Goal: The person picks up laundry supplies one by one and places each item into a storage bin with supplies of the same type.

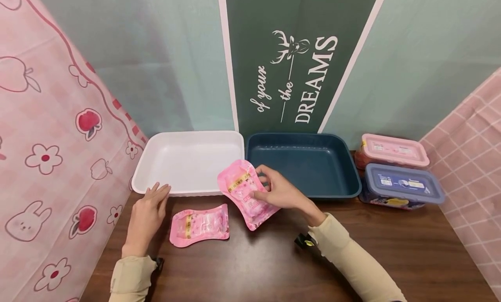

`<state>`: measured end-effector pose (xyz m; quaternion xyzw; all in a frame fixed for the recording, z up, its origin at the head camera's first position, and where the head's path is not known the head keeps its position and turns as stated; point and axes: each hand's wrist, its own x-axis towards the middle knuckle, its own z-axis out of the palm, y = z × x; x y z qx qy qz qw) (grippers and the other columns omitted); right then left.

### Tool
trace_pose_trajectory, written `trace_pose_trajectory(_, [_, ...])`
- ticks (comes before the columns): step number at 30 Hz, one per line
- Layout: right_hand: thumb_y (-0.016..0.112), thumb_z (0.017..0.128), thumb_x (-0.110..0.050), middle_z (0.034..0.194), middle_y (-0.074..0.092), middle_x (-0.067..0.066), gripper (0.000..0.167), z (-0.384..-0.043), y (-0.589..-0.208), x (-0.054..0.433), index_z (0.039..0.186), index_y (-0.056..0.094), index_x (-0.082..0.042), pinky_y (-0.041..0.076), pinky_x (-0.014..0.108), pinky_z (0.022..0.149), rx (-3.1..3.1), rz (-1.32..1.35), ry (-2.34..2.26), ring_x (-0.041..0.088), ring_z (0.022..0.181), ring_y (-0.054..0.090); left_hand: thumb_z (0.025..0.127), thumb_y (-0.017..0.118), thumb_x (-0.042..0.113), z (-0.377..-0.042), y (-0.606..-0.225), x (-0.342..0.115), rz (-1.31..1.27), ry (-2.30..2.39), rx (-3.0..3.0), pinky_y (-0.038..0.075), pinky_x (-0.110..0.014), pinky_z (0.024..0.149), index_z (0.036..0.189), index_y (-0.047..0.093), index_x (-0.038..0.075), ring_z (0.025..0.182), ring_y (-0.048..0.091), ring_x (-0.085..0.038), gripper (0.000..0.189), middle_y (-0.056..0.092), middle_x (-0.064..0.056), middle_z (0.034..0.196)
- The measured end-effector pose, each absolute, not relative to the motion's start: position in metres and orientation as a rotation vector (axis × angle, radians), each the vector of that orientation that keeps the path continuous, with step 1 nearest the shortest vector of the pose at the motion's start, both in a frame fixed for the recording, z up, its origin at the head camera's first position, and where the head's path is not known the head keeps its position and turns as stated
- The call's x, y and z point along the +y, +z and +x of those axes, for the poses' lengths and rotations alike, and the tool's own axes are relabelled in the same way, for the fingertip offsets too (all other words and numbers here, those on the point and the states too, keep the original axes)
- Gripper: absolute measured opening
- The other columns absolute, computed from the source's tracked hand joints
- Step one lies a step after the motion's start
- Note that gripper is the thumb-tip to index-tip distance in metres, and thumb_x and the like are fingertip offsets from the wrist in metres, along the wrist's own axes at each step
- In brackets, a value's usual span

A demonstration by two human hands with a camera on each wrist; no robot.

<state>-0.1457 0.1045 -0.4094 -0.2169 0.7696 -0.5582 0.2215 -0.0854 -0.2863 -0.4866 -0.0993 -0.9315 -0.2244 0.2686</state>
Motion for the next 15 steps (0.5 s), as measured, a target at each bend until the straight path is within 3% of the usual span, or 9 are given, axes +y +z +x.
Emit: trace_pose_trajectory(15, [0.062, 0.099, -0.003, 0.121, 0.076, 0.023, 0.032, -0.167, -0.400, 0.077, 0.130, 0.053, -0.001, 0.061, 0.029, 0.066, 2.181, -0.601, -1.642, 0.017, 0.076, 0.075, 0.091, 0.076, -0.009, -0.086, -0.487, -0.287, -0.266, -0.629, -2.494, 0.050, -0.071, 0.105, 0.120, 0.078, -0.004, 0.119, 0.071, -0.049, 0.029, 0.077, -0.023, 0.120])
